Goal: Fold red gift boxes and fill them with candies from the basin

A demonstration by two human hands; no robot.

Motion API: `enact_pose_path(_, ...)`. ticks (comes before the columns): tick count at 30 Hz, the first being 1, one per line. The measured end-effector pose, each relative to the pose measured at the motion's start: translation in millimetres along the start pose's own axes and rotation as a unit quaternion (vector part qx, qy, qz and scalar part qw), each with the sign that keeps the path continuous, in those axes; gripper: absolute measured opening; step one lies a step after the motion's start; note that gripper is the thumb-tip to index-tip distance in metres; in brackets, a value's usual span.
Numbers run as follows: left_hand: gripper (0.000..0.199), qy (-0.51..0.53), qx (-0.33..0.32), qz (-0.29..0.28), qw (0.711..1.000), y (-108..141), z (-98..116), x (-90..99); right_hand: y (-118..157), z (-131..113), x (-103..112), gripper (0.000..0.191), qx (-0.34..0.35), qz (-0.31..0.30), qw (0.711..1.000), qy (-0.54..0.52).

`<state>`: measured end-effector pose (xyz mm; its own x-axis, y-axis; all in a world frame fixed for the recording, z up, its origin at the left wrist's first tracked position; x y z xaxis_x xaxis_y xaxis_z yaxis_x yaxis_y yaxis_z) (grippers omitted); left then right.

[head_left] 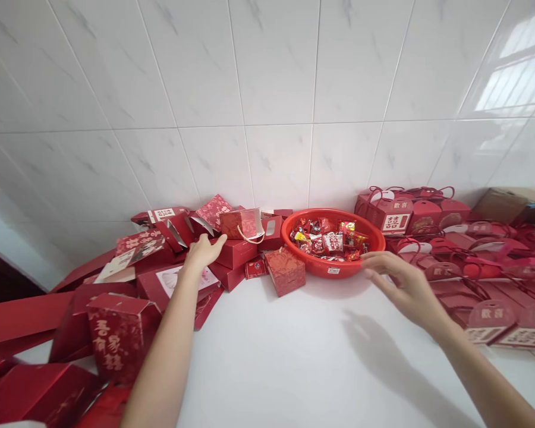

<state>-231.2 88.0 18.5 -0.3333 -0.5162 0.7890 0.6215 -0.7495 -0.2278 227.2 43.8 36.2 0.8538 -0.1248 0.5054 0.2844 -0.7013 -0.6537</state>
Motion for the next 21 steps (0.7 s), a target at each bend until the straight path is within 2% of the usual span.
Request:
enact_pose_path(5,0.080,0.028,0.051,-0.011,0.998,-2,-10,-16.9,3,-2,-55,0.020,-0.002,-0.074,0.995,-0.060)
enact_pose_path(8,0.084,0.065,0.066,0.014,0.996,0,-8,-13.3,13,4,-79,0.022,-0.016,-0.114,0.990,-0.084)
enact_pose_path(11,0.077,0.146,0.062,0.100,0.982,4,-3,8.0,24,12,-91,0.022,-0.028,-0.138,0.986,-0.093)
enact_pose_path(15,0.073,0.269,0.017,0.202,0.942,13,6,42.0,31,23,-94,0.021,-0.051,-0.147,0.984,-0.090)
enact_pose_path(19,0.057,0.384,-0.107,0.204,0.894,27,37,68.8,32,29,-93,0.020,-0.071,-0.139,0.982,-0.110)
enact_pose_path(21,0.047,0.445,-0.162,0.174,0.864,41,56,78.6,32,31,-92,0.022,-0.091,-0.131,0.979,-0.128)
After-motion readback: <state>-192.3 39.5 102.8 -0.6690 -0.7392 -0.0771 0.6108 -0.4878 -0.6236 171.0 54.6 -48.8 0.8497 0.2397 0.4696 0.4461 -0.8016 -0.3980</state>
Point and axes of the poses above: each hand's wrist, its own y-axis away from the middle knuckle, its own x-axis out of the back of the hand, z = x × y, the point moved 10 cm from there along -y, towards the middle knuckle, and after that the axes turned 4 degrees about x, right-handed, at the moved point
